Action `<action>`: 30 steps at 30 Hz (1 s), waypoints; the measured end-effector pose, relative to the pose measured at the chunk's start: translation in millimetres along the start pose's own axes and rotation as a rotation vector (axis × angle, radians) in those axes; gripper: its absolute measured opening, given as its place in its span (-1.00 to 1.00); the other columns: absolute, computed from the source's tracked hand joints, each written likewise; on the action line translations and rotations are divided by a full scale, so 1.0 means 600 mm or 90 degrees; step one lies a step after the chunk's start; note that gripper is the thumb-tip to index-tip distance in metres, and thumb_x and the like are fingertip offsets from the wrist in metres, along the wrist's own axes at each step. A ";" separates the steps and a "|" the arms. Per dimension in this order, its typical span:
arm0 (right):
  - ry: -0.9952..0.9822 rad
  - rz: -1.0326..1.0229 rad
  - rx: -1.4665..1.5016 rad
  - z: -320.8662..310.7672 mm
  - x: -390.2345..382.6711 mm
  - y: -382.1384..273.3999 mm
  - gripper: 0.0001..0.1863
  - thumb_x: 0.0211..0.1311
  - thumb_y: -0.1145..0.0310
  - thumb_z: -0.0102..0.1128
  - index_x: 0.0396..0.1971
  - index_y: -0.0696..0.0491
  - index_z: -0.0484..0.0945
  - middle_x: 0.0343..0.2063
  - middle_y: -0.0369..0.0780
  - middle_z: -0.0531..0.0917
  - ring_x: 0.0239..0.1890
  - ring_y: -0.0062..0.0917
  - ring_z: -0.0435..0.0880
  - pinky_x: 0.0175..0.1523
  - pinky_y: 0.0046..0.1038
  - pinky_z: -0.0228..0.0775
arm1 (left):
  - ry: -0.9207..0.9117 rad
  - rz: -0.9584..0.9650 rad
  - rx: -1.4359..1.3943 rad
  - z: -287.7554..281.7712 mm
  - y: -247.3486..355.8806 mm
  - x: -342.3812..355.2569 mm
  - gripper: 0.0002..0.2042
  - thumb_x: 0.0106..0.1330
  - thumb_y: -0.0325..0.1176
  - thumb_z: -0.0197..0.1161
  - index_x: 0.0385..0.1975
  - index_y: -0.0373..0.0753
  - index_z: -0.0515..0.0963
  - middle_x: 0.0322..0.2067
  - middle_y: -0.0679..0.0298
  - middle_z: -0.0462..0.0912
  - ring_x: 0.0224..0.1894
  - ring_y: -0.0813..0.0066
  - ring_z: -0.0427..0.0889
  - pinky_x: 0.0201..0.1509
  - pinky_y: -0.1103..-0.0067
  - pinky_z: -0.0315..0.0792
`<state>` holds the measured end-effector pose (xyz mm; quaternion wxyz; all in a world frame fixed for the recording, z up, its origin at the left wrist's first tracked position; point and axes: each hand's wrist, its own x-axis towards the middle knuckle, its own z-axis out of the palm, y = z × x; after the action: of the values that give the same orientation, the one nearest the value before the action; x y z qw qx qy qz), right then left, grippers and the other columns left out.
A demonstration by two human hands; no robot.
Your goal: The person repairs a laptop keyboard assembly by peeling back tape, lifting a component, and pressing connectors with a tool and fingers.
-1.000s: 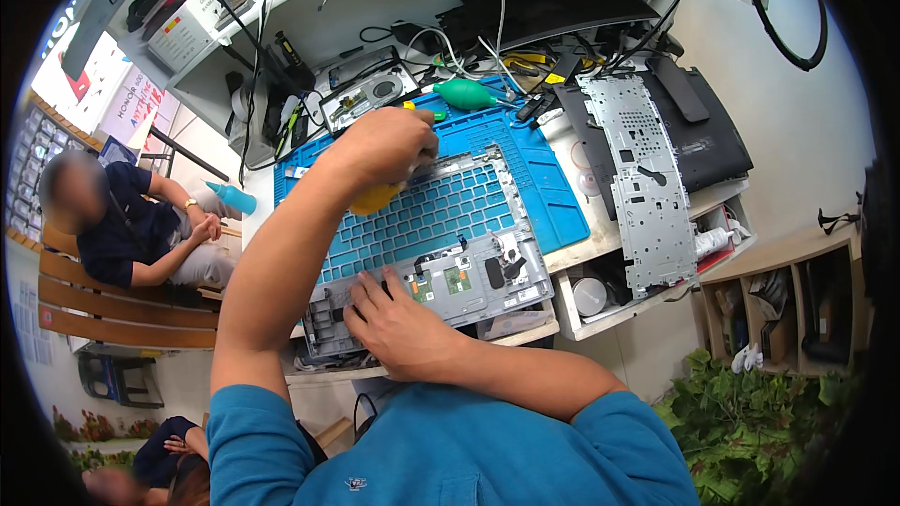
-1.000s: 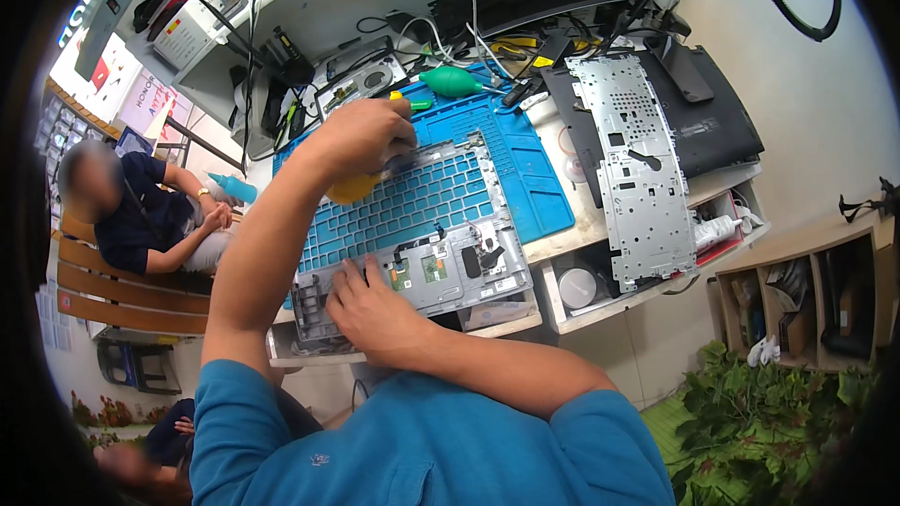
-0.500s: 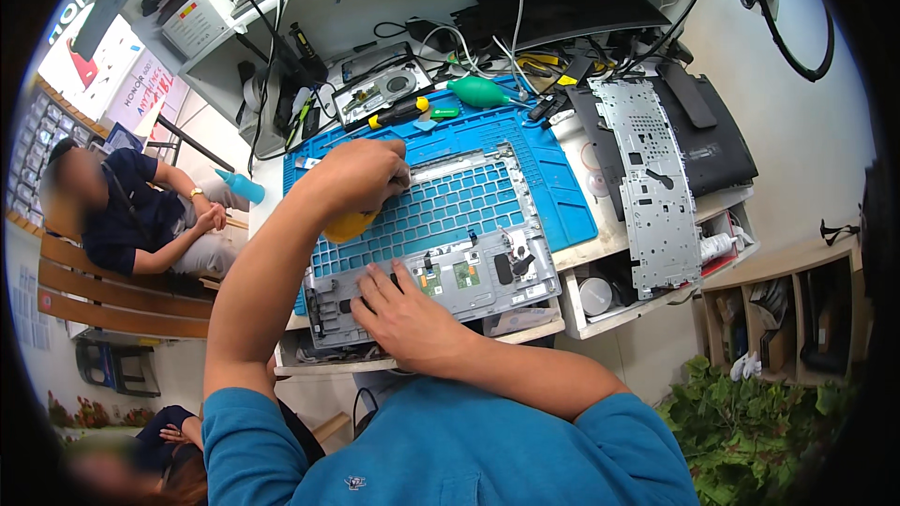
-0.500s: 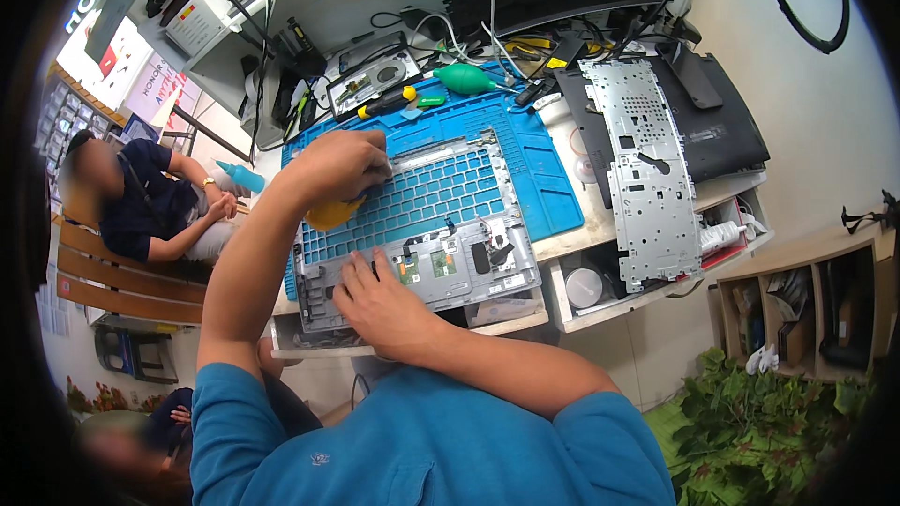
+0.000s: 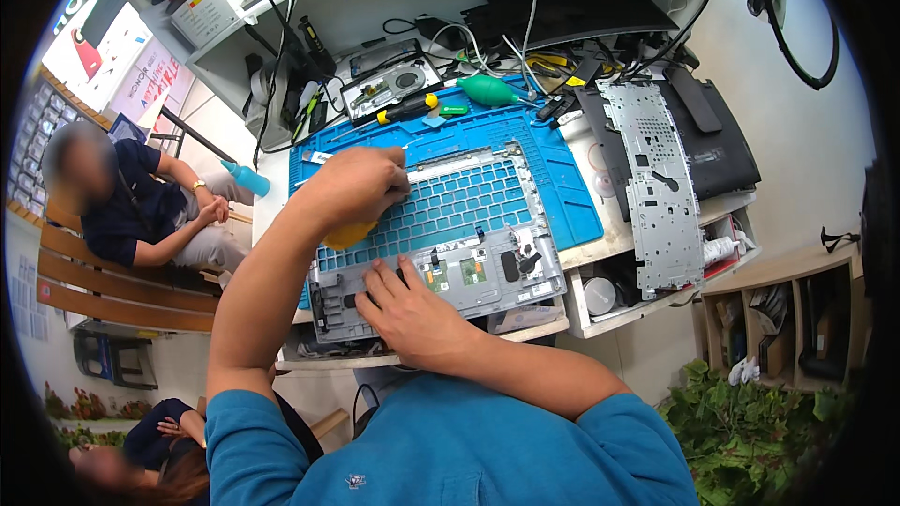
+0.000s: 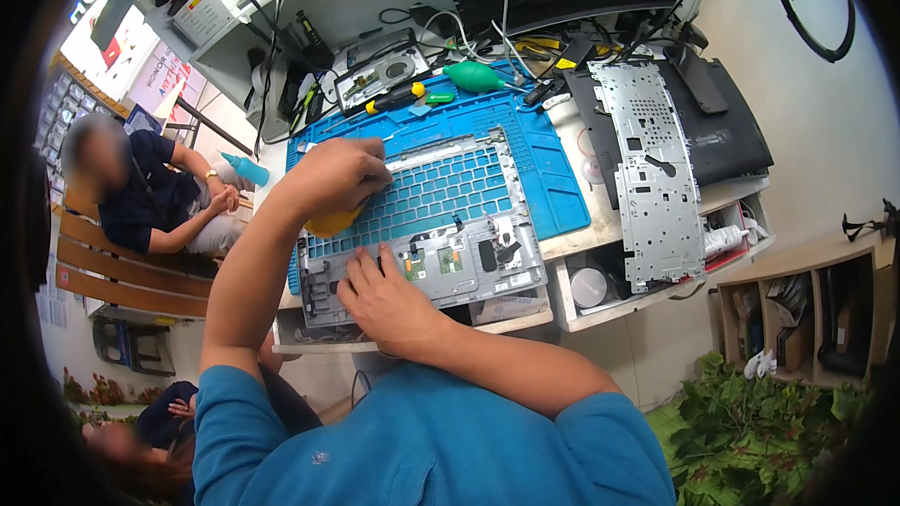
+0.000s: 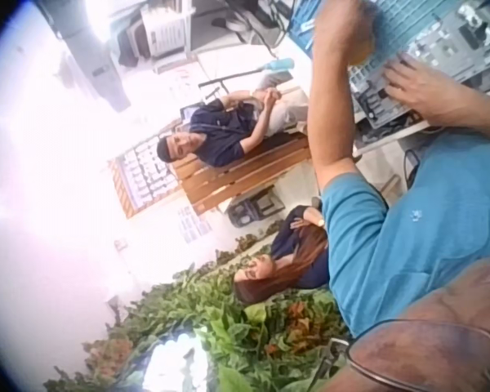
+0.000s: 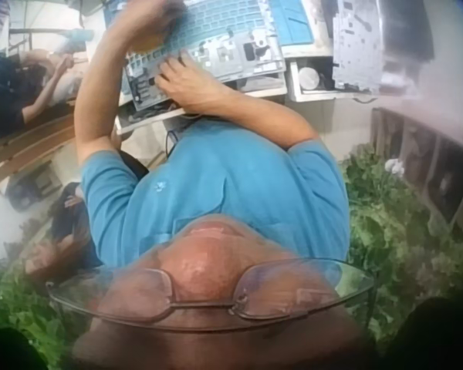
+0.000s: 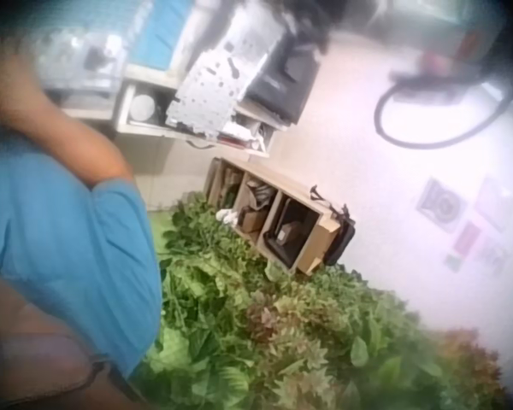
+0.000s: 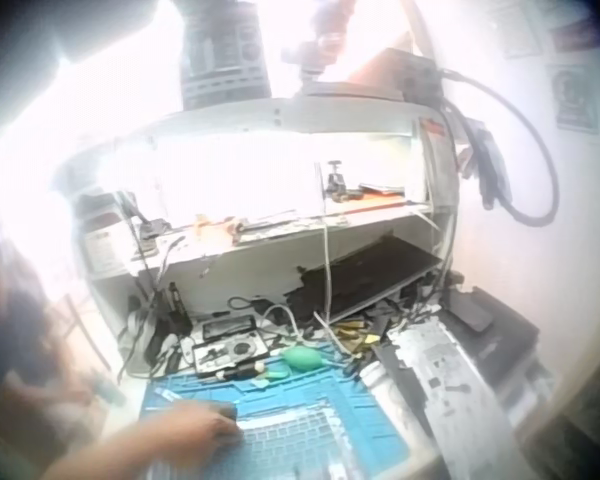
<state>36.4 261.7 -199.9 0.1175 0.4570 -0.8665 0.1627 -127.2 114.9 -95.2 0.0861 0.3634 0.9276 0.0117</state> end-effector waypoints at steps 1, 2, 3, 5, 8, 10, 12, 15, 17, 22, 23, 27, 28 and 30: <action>-0.001 -0.002 -0.002 -0.001 0.002 -0.002 -0.44 0.32 0.31 0.31 0.25 0.30 0.60 0.30 0.26 0.62 0.48 0.15 0.54 0.57 0.29 0.27 | 0.034 0.030 -0.015 0.004 0.002 -0.003 -0.85 0.38 -0.35 0.47 -0.13 -0.08 0.91 -0.16 0.27 0.75 -0.08 0.13 0.79 0.02 0.25 0.67; -0.002 -0.005 -0.004 -0.002 0.003 -0.003 -0.44 0.31 0.32 0.31 0.24 0.30 0.60 0.30 0.26 0.62 0.48 0.15 0.54 0.57 0.29 0.27 | 0.069 0.060 -0.029 0.014 0.003 -0.003 -0.84 0.38 -0.35 0.46 -0.13 -0.08 0.91 -0.16 0.27 0.75 -0.09 0.13 0.79 0.02 0.25 0.67; -0.004 -0.007 -0.006 -0.004 0.005 -0.005 -0.44 0.31 0.32 0.31 0.24 0.31 0.60 0.29 0.26 0.62 0.48 0.15 0.54 0.57 0.29 0.27 | 0.103 0.091 -0.043 0.023 0.003 -0.007 -0.84 0.38 -0.35 0.46 -0.13 -0.08 0.91 -0.17 0.27 0.75 -0.10 0.13 0.79 0.01 0.24 0.68; -0.002 -0.009 0.002 -0.007 0.005 -0.005 -0.43 0.29 0.32 0.32 0.24 0.31 0.60 0.29 0.26 0.62 0.48 0.15 0.54 0.57 0.29 0.27 | 0.068 0.090 -0.024 0.040 0.001 -0.011 -0.84 0.39 -0.35 0.46 -0.12 -0.08 0.91 -0.16 0.27 0.75 -0.10 0.13 0.80 0.01 0.25 0.68; -0.006 -0.003 0.004 -0.008 0.003 -0.001 -0.42 0.25 0.32 0.35 0.24 0.31 0.60 0.29 0.27 0.62 0.48 0.16 0.53 0.57 0.29 0.26 | -0.015 0.038 0.014 0.016 0.008 -0.015 -0.84 0.39 -0.35 0.46 -0.12 -0.08 0.91 -0.15 0.27 0.76 -0.10 0.14 0.80 0.03 0.26 0.69; -0.010 -0.001 0.008 -0.009 0.003 -0.001 -0.41 0.23 0.33 0.37 0.23 0.31 0.60 0.29 0.27 0.62 0.48 0.16 0.53 0.57 0.29 0.25 | 0.005 0.024 0.004 0.009 0.012 -0.019 -0.85 0.39 -0.35 0.46 -0.13 -0.08 0.91 -0.15 0.27 0.76 -0.09 0.14 0.81 0.03 0.27 0.68; -0.012 -0.002 0.016 -0.012 0.004 -0.004 -0.40 0.21 0.33 0.39 0.23 0.31 0.60 0.29 0.28 0.61 0.49 0.17 0.53 0.58 0.29 0.25 | 0.111 0.048 -0.045 0.023 0.015 -0.023 -0.85 0.39 -0.34 0.46 -0.14 -0.08 0.91 -0.15 0.26 0.77 -0.09 0.13 0.81 0.03 0.27 0.68; 0.000 -0.007 0.027 -0.008 0.005 -0.004 -0.41 0.20 0.35 0.39 0.22 0.31 0.59 0.28 0.29 0.61 0.49 0.18 0.52 0.57 0.29 0.25 | 0.040 0.061 -0.019 0.037 0.002 -0.028 -0.86 0.38 -0.33 0.46 -0.15 -0.07 0.90 -0.14 0.25 0.77 -0.09 0.12 0.82 0.01 0.25 0.67; 0.001 -0.003 0.026 -0.008 0.003 -0.003 -0.41 0.20 0.35 0.38 0.22 0.31 0.59 0.28 0.29 0.61 0.48 0.18 0.53 0.57 0.29 0.25 | -0.017 0.021 0.023 0.011 0.004 -0.028 -0.86 0.39 -0.33 0.47 -0.14 -0.06 0.91 -0.14 0.26 0.78 -0.07 0.13 0.82 0.01 0.25 0.68; -0.002 -0.007 0.016 -0.008 0.004 -0.002 -0.43 0.19 0.36 0.38 0.19 0.31 0.60 0.27 0.29 0.62 0.47 0.20 0.54 0.57 0.30 0.25 | 0.080 0.009 -0.030 0.007 -0.001 -0.032 -0.85 0.39 -0.32 0.46 -0.14 -0.03 0.91 -0.16 0.28 0.77 -0.07 0.15 0.82 0.01 0.26 0.68; 0.002 -0.009 0.018 -0.009 0.004 -0.003 -0.43 0.19 0.36 0.39 0.19 0.31 0.60 0.27 0.28 0.62 0.47 0.20 0.55 0.57 0.30 0.25 | 0.067 0.025 -0.017 0.015 -0.004 -0.033 -0.85 0.39 -0.32 0.46 -0.13 -0.03 0.91 -0.15 0.28 0.77 -0.07 0.16 0.82 0.01 0.26 0.68; 0.018 -0.010 0.018 -0.006 0.003 -0.003 -0.43 0.17 0.36 0.41 0.17 0.30 0.60 0.26 0.28 0.63 0.46 0.19 0.56 0.57 0.30 0.26 | -0.013 0.021 0.026 0.022 -0.013 -0.044 -0.84 0.38 -0.32 0.48 -0.12 -0.03 0.92 -0.13 0.29 0.78 -0.04 0.19 0.82 0.01 0.27 0.68; 0.014 -0.008 0.017 -0.007 0.003 -0.002 -0.43 0.17 0.36 0.42 0.17 0.30 0.60 0.26 0.28 0.63 0.46 0.18 0.56 0.57 0.29 0.26 | -0.038 0.002 0.035 0.016 -0.014 -0.048 -0.83 0.37 -0.32 0.48 -0.11 -0.02 0.92 -0.12 0.30 0.78 -0.04 0.19 0.81 0.02 0.27 0.69; 0.006 -0.006 0.016 -0.010 0.003 -0.001 -0.42 0.17 0.35 0.42 0.18 0.30 0.60 0.26 0.28 0.63 0.47 0.17 0.56 0.57 0.29 0.26 | 0.014 -0.004 0.025 0.013 -0.016 -0.049 -0.84 0.36 -0.31 0.49 -0.12 -0.02 0.92 -0.13 0.30 0.77 -0.04 0.20 0.81 0.01 0.28 0.68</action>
<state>36.3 262.4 -193.8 0.1164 0.4615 -0.8618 0.1754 -111.0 87.7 -99.4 0.0689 0.3617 0.9298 -0.0025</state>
